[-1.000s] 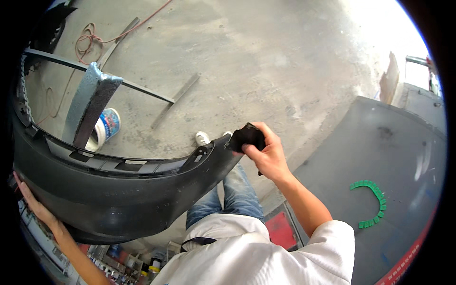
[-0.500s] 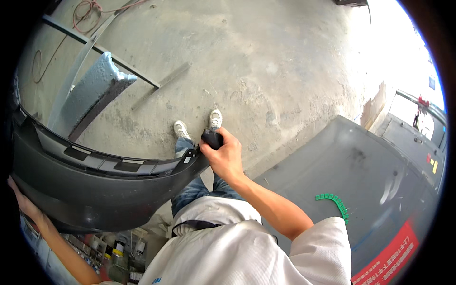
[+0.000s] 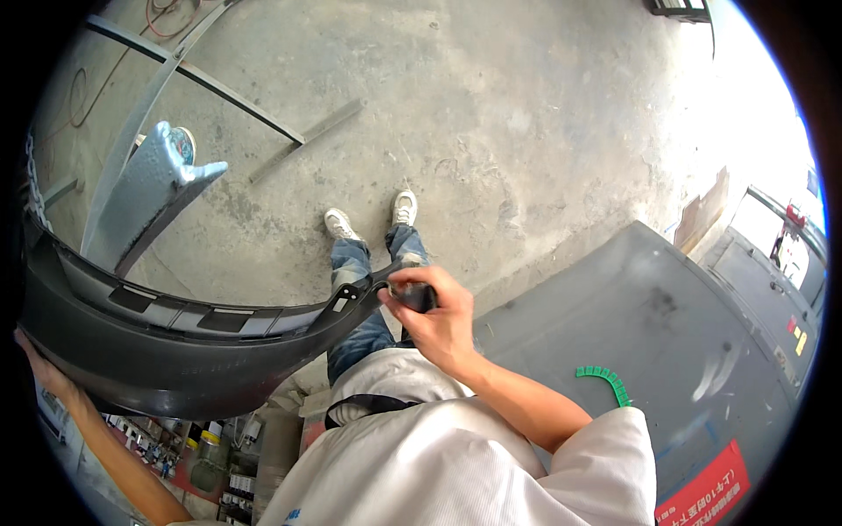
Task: The person sands a black car bumper mounted on a metal stand using a sanding block. They work on the edges and flat surfaces of the bumper, occasionally dipping the sanding block into a bucket of water. The person also wipes the surface with their hand to check the finish.
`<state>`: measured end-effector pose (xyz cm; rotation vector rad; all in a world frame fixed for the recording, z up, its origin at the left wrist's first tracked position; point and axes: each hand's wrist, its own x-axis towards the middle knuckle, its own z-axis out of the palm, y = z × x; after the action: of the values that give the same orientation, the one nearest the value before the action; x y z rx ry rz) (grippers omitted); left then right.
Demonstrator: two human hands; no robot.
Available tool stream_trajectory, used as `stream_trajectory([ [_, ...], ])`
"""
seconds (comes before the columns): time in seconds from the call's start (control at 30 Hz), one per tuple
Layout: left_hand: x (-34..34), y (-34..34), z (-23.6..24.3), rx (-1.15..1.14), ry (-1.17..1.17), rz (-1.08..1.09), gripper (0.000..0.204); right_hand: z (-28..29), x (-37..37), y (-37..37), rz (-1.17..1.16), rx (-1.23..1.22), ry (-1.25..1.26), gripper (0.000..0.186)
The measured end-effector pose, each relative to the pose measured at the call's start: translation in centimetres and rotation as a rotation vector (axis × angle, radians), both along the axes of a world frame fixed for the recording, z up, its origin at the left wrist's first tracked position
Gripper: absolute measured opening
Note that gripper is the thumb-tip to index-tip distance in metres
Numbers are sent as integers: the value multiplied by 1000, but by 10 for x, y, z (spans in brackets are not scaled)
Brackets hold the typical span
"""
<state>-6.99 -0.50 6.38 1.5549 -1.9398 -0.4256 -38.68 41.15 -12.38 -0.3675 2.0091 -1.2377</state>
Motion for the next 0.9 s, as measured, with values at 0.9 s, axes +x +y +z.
stream_trajectory([
  [0.9,9,-16,5,35,6,-26,63,27,3,-32,631,-468,154,69],
])
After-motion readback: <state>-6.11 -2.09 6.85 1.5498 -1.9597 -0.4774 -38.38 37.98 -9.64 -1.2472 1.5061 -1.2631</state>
